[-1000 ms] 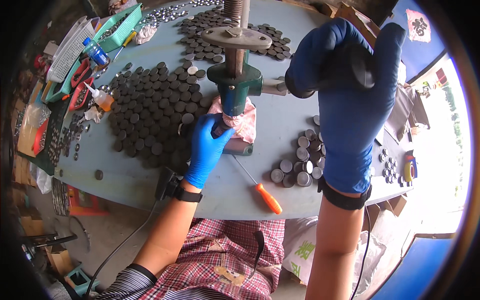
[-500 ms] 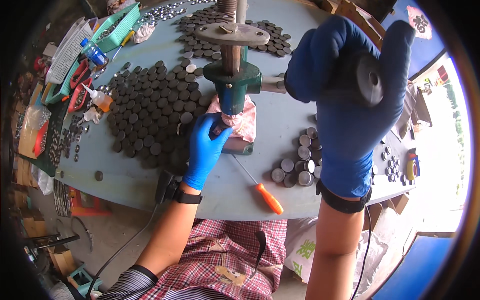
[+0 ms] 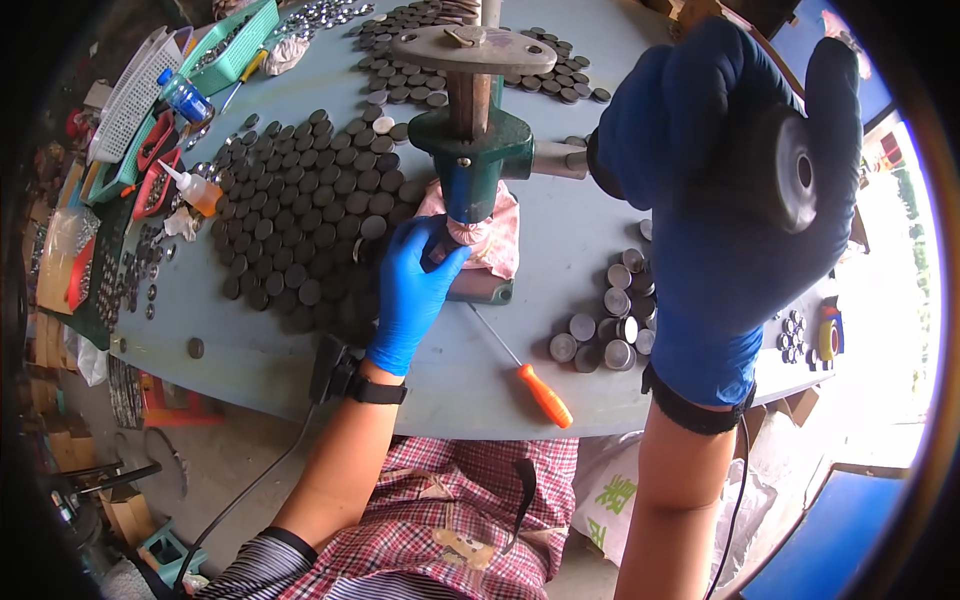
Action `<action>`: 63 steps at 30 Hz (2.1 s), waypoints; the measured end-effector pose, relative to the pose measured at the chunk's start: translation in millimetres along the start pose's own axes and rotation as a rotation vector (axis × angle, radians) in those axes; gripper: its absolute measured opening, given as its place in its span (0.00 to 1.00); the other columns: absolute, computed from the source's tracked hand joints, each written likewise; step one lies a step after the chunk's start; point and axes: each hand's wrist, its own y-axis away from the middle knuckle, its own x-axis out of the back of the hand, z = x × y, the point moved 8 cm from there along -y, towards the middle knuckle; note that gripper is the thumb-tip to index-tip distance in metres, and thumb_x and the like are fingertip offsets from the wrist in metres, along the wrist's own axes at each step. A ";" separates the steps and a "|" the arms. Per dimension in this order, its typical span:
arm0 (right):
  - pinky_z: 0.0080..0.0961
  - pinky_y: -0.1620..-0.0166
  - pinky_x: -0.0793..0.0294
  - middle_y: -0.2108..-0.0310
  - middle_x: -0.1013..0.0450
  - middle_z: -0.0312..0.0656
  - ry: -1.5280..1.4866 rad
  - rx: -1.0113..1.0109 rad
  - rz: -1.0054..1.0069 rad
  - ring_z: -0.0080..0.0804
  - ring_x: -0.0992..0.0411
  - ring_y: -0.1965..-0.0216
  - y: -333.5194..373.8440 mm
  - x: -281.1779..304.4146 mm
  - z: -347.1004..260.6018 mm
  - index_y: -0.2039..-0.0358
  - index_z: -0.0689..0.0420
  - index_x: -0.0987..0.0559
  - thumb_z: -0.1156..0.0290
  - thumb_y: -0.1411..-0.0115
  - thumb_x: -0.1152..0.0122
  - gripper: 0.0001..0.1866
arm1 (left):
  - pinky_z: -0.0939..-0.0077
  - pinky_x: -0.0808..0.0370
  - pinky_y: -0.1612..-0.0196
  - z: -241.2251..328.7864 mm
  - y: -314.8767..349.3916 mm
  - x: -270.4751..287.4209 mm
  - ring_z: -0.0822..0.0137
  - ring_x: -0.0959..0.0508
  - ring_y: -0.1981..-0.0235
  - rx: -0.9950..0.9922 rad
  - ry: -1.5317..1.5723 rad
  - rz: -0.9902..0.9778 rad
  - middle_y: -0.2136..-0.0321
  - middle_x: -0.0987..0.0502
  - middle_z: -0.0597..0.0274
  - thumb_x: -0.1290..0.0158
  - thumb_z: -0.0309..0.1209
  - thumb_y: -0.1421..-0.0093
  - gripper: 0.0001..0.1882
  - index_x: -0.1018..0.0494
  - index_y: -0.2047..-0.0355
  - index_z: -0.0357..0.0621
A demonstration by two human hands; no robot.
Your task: Using a manual press to assemble small circular plastic or rubber components at a workstation.
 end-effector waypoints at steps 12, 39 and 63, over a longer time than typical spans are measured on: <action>0.30 0.72 0.48 0.87 0.50 0.33 -0.003 0.061 0.146 0.29 0.53 0.82 19.3 -3.9 3.5 0.82 0.50 0.43 0.52 0.29 0.73 0.25 | 0.68 0.26 0.61 2.5 0.0 2.7 0.58 0.24 0.66 -0.023 0.031 0.013 0.66 0.25 0.54 0.36 0.28 0.48 0.16 0.25 0.61 0.36; 0.31 0.73 0.42 0.82 0.38 0.40 -0.125 0.119 0.187 0.33 0.44 0.81 9.0 24.1 14.7 0.75 0.56 0.34 0.49 0.29 0.71 0.26 | 0.65 0.27 0.62 2.3 -0.9 8.9 0.55 0.24 0.67 -0.077 0.006 0.047 0.69 0.25 0.52 0.35 0.27 0.51 0.16 0.25 0.63 0.37; 0.17 0.58 0.31 0.62 0.26 0.36 -0.007 -0.615 0.780 0.17 0.33 0.66 262.9 -67.1 84.8 0.48 0.62 0.25 0.70 0.32 0.49 0.15 | 0.73 0.36 0.42 89.0 103.6 18.4 0.71 0.29 0.50 0.345 0.800 -0.455 0.53 0.26 0.65 0.35 0.32 0.47 0.27 0.28 0.48 0.39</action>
